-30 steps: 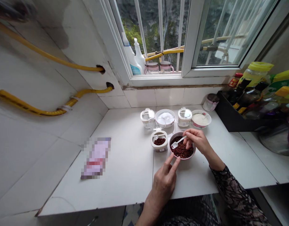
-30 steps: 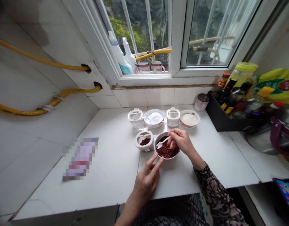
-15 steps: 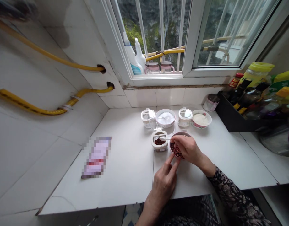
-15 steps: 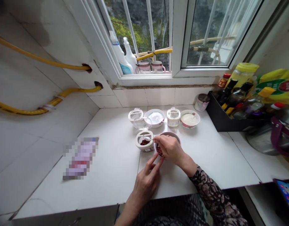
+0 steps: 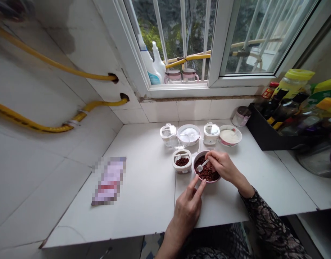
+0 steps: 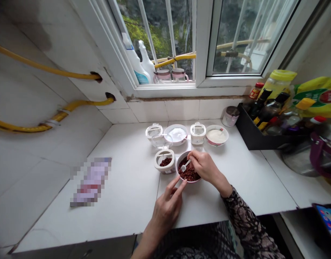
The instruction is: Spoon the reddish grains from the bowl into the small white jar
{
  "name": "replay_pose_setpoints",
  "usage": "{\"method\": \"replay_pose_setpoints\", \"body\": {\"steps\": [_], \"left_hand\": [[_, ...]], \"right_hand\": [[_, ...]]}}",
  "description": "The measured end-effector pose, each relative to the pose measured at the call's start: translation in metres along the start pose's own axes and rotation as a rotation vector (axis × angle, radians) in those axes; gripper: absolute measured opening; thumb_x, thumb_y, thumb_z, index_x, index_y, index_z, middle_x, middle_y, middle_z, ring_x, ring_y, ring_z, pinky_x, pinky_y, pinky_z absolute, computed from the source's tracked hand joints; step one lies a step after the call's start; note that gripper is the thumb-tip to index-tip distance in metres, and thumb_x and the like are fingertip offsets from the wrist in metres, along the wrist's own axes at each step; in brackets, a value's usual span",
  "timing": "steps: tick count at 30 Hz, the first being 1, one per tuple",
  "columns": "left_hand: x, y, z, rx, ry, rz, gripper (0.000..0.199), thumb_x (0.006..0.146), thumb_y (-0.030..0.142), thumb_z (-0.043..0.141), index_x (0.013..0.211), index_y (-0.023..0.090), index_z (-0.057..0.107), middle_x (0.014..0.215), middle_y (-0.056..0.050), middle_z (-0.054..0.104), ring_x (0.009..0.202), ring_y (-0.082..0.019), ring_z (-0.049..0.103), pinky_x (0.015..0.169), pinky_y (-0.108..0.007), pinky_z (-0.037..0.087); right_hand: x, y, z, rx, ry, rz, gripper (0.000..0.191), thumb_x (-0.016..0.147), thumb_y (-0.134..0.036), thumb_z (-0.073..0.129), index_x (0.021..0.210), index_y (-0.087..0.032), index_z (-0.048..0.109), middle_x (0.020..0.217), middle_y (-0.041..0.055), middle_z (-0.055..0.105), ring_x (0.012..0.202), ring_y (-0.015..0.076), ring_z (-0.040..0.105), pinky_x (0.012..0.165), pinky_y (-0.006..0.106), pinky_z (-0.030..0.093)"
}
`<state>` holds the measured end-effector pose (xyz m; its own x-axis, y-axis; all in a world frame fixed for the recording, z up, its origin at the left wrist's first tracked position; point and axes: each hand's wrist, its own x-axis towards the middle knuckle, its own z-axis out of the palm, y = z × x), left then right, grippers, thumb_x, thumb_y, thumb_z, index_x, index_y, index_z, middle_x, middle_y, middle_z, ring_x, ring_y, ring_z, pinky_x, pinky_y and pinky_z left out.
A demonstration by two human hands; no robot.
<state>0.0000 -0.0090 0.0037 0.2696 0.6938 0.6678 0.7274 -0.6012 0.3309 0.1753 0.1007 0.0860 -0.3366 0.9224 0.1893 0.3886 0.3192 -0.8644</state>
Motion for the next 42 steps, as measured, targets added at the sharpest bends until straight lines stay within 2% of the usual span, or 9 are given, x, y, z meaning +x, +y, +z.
{"method": "replay_pose_setpoints", "body": {"steps": [5,12,25,30,33,36,38,42], "left_hand": [[0.0,0.001,0.0,0.003,-0.006,0.003,0.064,0.09,-0.005,0.039,0.149,0.018,0.043,0.14,-0.018,0.056,0.1,-0.016,0.07,0.085,-0.027,0.06],[-0.001,0.0,0.0,-0.011,-0.012,-0.001,0.063,0.089,-0.005,0.04,0.148,0.018,0.044,0.14,-0.019,0.055,0.1,-0.017,0.07,0.086,-0.027,0.059],[0.001,0.0,-0.001,0.001,-0.016,0.002,0.064,0.091,-0.004,0.039,0.15,0.019,0.042,0.14,-0.018,0.056,0.098,-0.016,0.07,0.085,-0.027,0.06],[0.001,0.0,-0.001,-0.006,-0.014,-0.001,0.062,0.09,-0.004,0.039,0.148,0.018,0.045,0.139,-0.018,0.056,0.098,-0.016,0.07,0.086,-0.026,0.059],[0.001,0.0,0.0,0.001,-0.01,0.0,0.062,0.09,-0.004,0.039,0.148,0.018,0.044,0.138,-0.019,0.057,0.097,-0.016,0.07,0.085,-0.027,0.06],[0.001,0.0,0.0,0.002,0.0,0.006,0.064,0.09,-0.004,0.039,0.15,0.019,0.042,0.138,-0.019,0.056,0.096,-0.016,0.07,0.084,-0.027,0.06],[0.001,-0.001,0.0,-0.003,0.003,0.011,0.066,0.09,-0.004,0.038,0.152,0.019,0.039,0.139,-0.019,0.056,0.094,-0.015,0.07,0.084,-0.027,0.06],[0.001,0.0,0.0,-0.008,0.01,0.01,0.068,0.09,-0.004,0.038,0.154,0.02,0.036,0.139,-0.02,0.056,0.089,-0.014,0.07,0.081,-0.027,0.061]], "right_hand": [[0.001,0.0,-0.001,0.164,0.008,0.123,0.017,0.09,-0.032,0.051,0.08,-0.022,0.059,0.057,-0.0022,0.065,0.04,0.0124,0.052,0.043,0.024,0.041],[0.002,0.002,0.001,0.176,-0.009,0.125,0.018,0.088,-0.033,0.052,0.078,-0.02,0.061,0.054,-0.0022,0.063,0.039,0.0106,0.052,0.042,0.022,0.041],[0.006,0.007,-0.005,0.429,0.043,0.277,0.029,0.077,-0.045,0.065,0.078,-0.017,0.061,0.053,-0.0005,0.066,0.034,0.0092,0.053,0.035,0.018,0.037],[0.01,0.007,-0.008,0.506,0.063,0.292,0.034,0.074,-0.05,0.071,0.078,-0.017,0.061,0.054,0.0002,0.067,0.035,0.0116,0.057,0.035,0.02,0.041],[0.011,0.002,-0.006,0.529,0.112,0.219,0.037,0.077,-0.053,0.071,0.083,-0.018,0.061,0.057,0.0006,0.068,0.039,0.013,0.061,0.041,0.022,0.048],[0.009,-0.007,0.005,0.456,0.204,0.067,0.031,0.088,-0.05,0.062,0.09,-0.019,0.06,0.066,0.0018,0.071,0.047,0.014,0.065,0.049,0.025,0.053],[0.006,-0.012,0.016,0.338,0.239,-0.066,0.024,0.097,-0.043,0.053,0.096,-0.02,0.061,0.073,0.0031,0.073,0.054,0.0147,0.068,0.056,0.027,0.056],[0.0,-0.015,0.03,-0.042,0.158,-0.405,0.018,0.1,-0.025,0.046,0.102,-0.021,0.063,0.08,0.0054,0.073,0.066,0.0166,0.068,0.068,0.03,0.055]]}}
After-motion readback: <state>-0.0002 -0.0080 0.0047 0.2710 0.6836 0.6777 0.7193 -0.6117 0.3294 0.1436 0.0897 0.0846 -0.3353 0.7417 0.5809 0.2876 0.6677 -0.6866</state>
